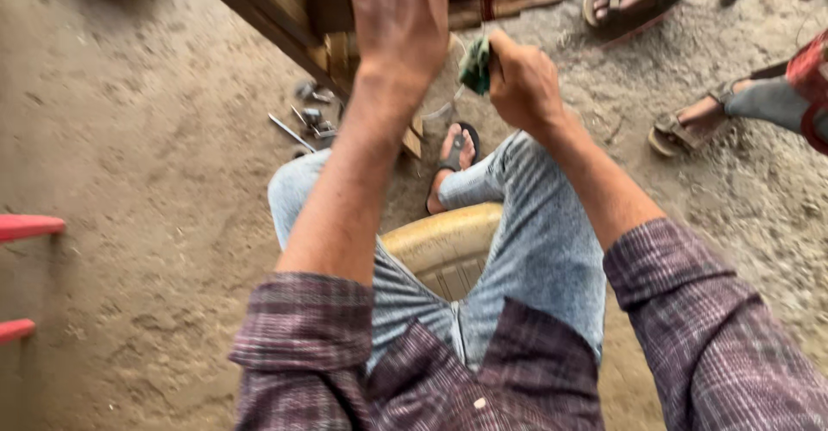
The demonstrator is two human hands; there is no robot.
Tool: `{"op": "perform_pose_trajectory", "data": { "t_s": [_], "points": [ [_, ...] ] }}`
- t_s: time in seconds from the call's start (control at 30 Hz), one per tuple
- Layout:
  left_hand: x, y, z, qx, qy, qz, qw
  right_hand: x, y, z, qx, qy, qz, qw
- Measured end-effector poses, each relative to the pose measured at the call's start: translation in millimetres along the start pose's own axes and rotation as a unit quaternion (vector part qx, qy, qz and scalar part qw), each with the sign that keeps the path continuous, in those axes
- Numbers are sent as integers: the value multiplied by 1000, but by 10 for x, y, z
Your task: The person sits on a chair holding a cylindrical machine part mounted in a wooden fixture and repeatedly wipes and rubs its surface with a green cloth. Another person nearby handles a coil of red wire while the person continues wiping the part.
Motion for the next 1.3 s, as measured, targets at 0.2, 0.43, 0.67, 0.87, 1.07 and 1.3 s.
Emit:
{"op": "perform_pose_trajectory", "data": {
  "t_s": [0.2, 0.43, 0.67, 0.87, 1.07, 1.3],
  "points": [
    [177, 56, 292, -116, 152, -29, 981, -182, -133, -8, 99, 49, 108, 988],
    [59, -154, 338, 28, 97, 43, 994, -151, -173, -76, -19, -15, -34, 999],
    [172, -221, 355, 40, 148, 40, 987, -69, -179, -134, 30, -43, -93, 994],
    [202, -78, 460, 59, 146, 41, 987, 9, -354, -25, -75, 4, -17, 997],
    [178, 2, 408, 5, 138, 28, 990, 81, -516, 184, -73, 1, -74, 995],
    [179, 52, 341, 15, 116, 27, 993, 119, -561, 233, -126, 17, -110, 986]
  ]
}}
Point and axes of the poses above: each hand's wrist, its own x-axis away from the middle knuckle, its own z-axis out of the back of the hand, y = z × x, the point moved 2 cm from there along -x, towards the middle knuckle, and after that the axes turned 3 degrees about x, right-handed, at the moved point
